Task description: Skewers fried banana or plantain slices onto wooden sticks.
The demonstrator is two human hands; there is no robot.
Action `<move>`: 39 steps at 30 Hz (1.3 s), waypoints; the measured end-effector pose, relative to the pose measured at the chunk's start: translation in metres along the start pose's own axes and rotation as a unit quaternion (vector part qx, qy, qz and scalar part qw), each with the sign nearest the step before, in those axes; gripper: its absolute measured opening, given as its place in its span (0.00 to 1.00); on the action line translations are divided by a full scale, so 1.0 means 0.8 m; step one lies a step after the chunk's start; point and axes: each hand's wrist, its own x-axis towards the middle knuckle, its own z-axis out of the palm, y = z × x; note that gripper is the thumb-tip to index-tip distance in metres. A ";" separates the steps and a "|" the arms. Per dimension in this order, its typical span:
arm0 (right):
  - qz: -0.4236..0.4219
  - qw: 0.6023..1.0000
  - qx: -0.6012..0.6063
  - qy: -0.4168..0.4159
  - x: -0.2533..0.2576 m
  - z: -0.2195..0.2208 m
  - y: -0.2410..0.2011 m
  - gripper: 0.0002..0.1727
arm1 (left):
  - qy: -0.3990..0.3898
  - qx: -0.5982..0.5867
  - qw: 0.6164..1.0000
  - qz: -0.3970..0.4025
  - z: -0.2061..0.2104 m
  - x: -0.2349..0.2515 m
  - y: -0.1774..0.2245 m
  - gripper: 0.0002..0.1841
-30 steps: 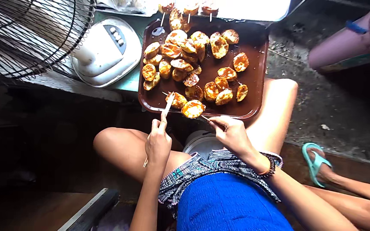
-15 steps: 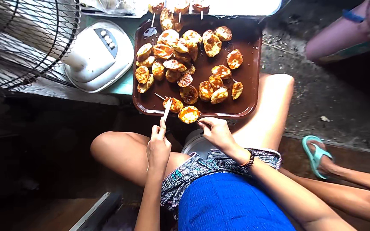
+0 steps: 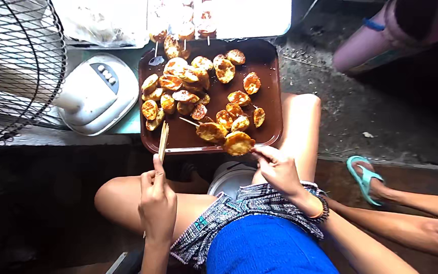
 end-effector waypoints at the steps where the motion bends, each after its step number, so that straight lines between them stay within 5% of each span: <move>1: 0.015 1.000 0.009 0.001 -0.002 -0.011 0.002 0.11 | -0.002 -0.021 1.000 -0.005 0.011 0.005 0.001 0.23; 12: 0.049 0.990 -0.126 -0.034 0.003 -0.089 0.014 0.14 | -0.067 -0.050 0.996 -0.036 0.100 0.052 0.040 0.28; 28: 0.089 0.987 -0.135 -0.014 -0.009 -0.079 -0.006 0.14 | -0.049 0.030 0.998 0.007 0.117 0.039 0.060 0.28; 35: 0.103 0.989 -0.103 -0.001 -0.004 -0.082 0.002 0.13 | -0.088 -0.175 0.979 -0.065 0.093 0.049 0.053 0.22; 39: 0.107 0.990 -0.088 -0.001 -0.003 -0.080 0.007 0.14 | -0.051 -0.070 0.996 -0.037 0.087 0.049 0.058 0.23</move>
